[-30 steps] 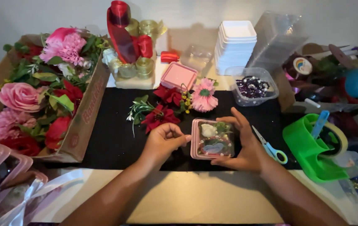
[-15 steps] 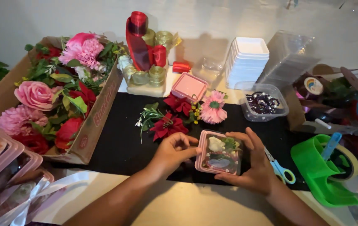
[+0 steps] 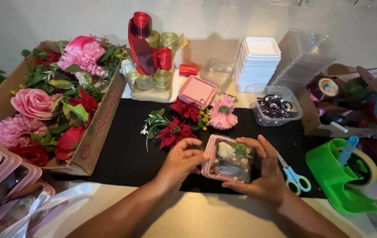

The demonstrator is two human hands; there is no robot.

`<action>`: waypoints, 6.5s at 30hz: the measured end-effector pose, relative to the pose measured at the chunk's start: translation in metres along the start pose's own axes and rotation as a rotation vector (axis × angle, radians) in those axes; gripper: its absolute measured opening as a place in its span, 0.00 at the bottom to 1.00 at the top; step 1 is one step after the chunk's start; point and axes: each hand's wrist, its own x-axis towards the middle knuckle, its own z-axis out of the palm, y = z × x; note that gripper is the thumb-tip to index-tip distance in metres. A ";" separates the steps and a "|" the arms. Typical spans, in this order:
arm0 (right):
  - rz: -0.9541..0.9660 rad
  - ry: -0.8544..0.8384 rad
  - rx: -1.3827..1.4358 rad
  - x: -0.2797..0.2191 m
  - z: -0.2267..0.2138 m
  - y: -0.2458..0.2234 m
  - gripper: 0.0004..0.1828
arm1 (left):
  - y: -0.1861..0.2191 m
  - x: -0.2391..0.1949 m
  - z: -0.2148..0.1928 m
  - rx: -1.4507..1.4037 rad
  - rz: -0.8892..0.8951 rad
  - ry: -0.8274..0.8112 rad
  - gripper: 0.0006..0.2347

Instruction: Arranging artificial flowers and small items into decorative gift boxes and securing them with ribbons and tape.

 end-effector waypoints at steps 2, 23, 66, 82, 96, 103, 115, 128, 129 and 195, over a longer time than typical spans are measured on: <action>-0.012 0.012 -0.022 0.001 0.001 -0.002 0.75 | 0.011 -0.005 0.008 -0.005 0.004 0.016 0.25; 0.077 -0.007 -0.040 0.001 -0.005 0.000 0.77 | -0.002 0.009 -0.014 0.060 0.106 0.000 0.18; 0.458 -0.342 -0.012 0.012 -0.031 -0.006 0.77 | 0.031 -0.032 0.029 1.052 0.386 -0.266 0.47; 0.227 0.047 -0.416 -0.031 -0.192 -0.101 0.30 | -0.025 0.030 -0.015 1.033 0.872 -0.271 0.35; 0.475 0.101 -0.969 -0.138 -0.395 0.081 0.12 | -0.047 0.044 -0.028 0.947 0.886 -0.013 0.28; 0.653 0.047 -1.232 -0.139 -0.398 0.108 0.09 | -0.059 0.058 -0.043 0.913 0.892 -0.013 0.29; 0.728 0.847 0.196 -0.139 -0.341 0.010 0.08 | -0.008 0.014 0.004 1.031 1.089 0.028 0.24; 0.529 0.384 0.736 -0.083 -0.129 -0.087 0.12 | 0.056 -0.085 0.182 0.840 0.591 -0.494 0.24; 0.479 0.344 0.701 -0.083 -0.118 -0.087 0.13 | 0.052 -0.083 0.190 0.781 0.492 -0.519 0.23; 0.800 0.830 0.510 -0.228 -0.199 0.004 0.12 | -0.005 -0.003 0.057 0.493 0.313 -0.090 0.09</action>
